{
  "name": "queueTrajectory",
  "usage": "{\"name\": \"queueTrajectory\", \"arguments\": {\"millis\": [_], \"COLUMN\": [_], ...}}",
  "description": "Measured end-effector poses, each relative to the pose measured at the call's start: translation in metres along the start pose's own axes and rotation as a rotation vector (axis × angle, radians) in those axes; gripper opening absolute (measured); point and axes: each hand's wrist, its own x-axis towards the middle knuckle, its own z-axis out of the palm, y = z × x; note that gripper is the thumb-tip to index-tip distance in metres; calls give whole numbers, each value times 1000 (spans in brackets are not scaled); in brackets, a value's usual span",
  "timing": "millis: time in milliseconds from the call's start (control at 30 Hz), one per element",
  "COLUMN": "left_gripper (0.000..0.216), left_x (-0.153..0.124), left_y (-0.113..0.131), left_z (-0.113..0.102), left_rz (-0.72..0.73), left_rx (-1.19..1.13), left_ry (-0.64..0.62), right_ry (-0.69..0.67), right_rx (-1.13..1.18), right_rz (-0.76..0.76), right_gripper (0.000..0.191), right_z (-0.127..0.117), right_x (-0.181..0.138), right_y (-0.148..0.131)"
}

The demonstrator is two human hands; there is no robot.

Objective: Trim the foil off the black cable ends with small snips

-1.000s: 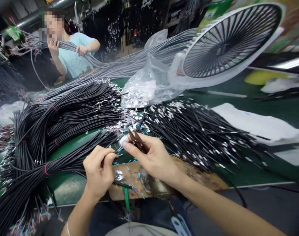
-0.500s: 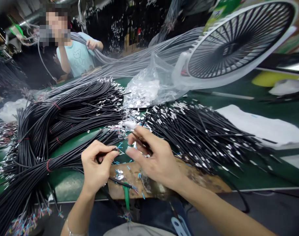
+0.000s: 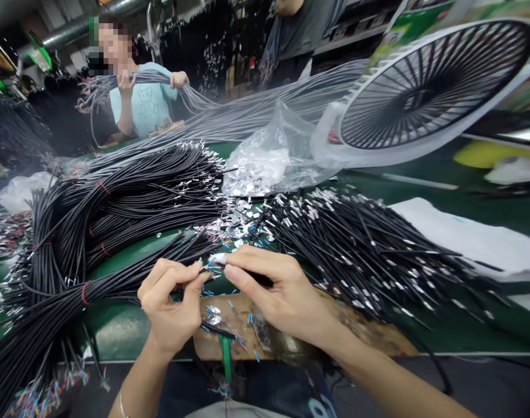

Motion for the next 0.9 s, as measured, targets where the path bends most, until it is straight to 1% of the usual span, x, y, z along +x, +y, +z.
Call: {"name": "queueTrajectory", "arguments": {"millis": [200,400,500,667,767,900], "left_gripper": [15,21,18,3,10,24], "left_x": [0,0,0,-1,0,4], "left_y": [-1,-1,-1,-3,-4,-2], "left_z": [-1,-1,-3,-5,-5,-7], "left_rz": [24,131,72,-33,-87,-206], "left_rx": [17,89,140,109,82,14], "left_ry": [-13,-49,-27,-81,-130,-254], "right_ry": [9,3,37,77,82,100], "right_rx": [17,13,12,-49,-75,-49], "right_rz": [10,89,91,80,52,20], "right_gripper": [21,22,22,22,21,17], "right_z": [0,2,3,5,6,6], "right_x": [1,0,0,-2,-3,-4], "right_y": [0,2,2,1,1,2]}}
